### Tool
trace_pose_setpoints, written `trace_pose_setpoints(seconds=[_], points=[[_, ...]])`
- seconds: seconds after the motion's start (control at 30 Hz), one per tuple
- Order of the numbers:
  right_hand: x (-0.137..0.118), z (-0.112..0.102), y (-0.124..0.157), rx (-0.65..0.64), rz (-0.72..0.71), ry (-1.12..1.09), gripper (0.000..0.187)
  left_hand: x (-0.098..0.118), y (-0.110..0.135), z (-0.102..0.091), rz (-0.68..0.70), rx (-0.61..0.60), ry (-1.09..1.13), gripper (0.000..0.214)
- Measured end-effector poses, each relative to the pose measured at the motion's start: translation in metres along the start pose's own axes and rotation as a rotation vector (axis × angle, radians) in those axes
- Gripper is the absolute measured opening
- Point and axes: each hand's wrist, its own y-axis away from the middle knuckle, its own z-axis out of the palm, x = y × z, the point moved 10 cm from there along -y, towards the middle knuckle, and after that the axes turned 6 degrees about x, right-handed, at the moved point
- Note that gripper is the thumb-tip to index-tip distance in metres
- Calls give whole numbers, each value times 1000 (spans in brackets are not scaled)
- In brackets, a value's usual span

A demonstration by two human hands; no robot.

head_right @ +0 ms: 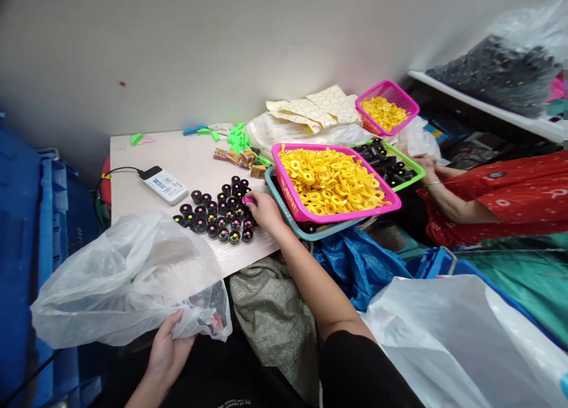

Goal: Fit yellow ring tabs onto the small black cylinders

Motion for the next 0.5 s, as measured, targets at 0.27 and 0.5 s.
trace_pose_setpoints(seconds=[0.27,0.5], points=[[-55,27,-7,-125,-368,490,25,-1,1,-3,-6,4,-11,18],[-62,-12,-12,71,-264,277,23,-1,3,1,94,-131,-107,21]])
